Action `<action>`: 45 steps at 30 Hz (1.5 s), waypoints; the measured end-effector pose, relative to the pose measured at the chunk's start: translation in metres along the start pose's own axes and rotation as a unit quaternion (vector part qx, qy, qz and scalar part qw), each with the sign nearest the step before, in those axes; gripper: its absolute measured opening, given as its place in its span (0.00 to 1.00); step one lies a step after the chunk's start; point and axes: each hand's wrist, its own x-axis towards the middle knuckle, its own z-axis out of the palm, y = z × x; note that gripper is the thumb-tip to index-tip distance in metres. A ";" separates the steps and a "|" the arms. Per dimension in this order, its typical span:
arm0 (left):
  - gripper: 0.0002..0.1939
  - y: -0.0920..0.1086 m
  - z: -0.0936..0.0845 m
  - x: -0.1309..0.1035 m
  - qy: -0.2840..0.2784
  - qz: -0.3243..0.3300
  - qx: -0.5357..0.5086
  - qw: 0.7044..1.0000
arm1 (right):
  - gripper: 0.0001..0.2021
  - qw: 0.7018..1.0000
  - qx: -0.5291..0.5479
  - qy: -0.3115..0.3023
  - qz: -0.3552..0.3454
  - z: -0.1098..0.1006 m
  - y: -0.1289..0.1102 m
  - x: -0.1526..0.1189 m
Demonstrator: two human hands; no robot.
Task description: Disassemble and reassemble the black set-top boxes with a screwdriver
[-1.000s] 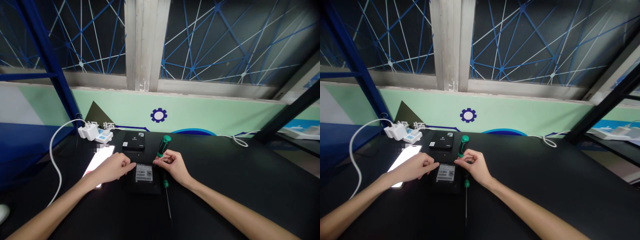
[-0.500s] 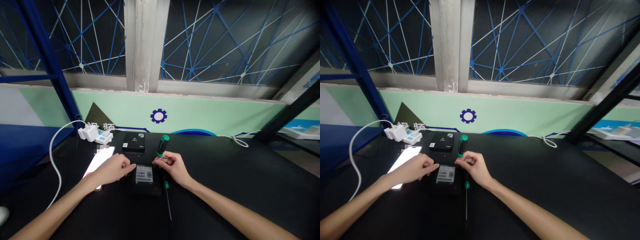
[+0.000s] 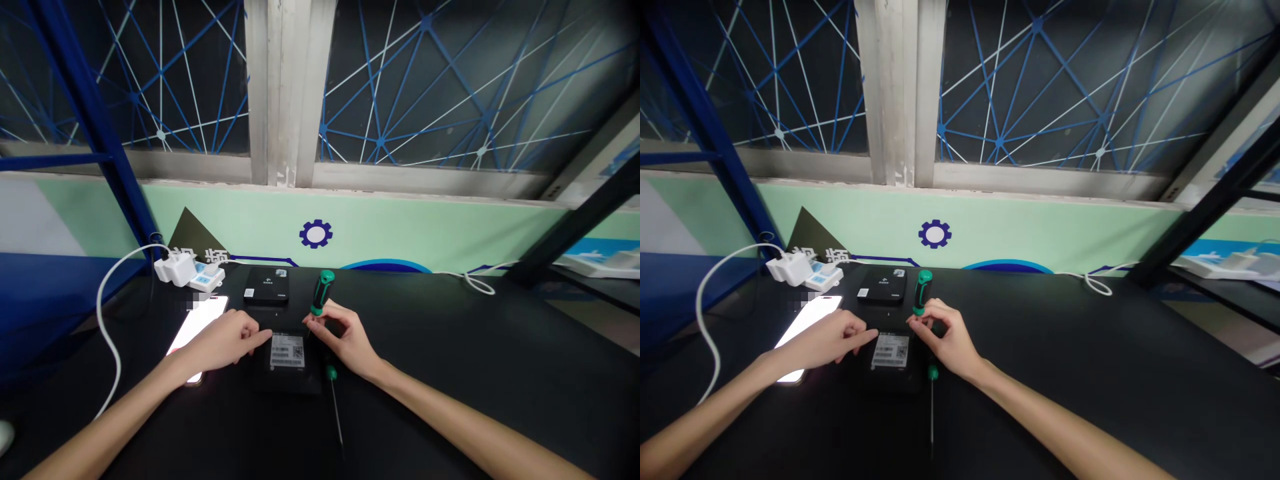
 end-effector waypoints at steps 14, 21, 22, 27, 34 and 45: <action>0.31 -0.005 0.002 0.000 0.004 0.003 0.007 1.000 | 0.14 0.997 0.043 0.024 0.066 0.001 0.006 0.001; 0.30 -0.005 0.003 0.001 0.004 0.007 0.013 1.000 | 0.16 0.995 0.052 0.019 0.081 0.001 0.004 0.001; 0.30 -0.005 0.004 0.002 0.004 0.009 0.013 1.000 | 0.17 0.995 0.050 0.020 0.083 0.001 0.004 0.001; 0.30 -0.007 0.005 0.001 0.003 0.013 0.007 1.000 | 0.17 0.995 0.058 0.015 0.082 0.000 0.006 0.001; 0.29 -0.005 0.004 0.000 0.008 0.016 0.008 1.000 | 0.17 0.995 0.052 0.014 0.080 0.001 0.005 0.000; 0.29 -0.004 0.004 0.001 0.015 0.026 0.030 0.999 | 0.16 0.997 0.046 -0.016 0.061 -0.001 -0.002 0.001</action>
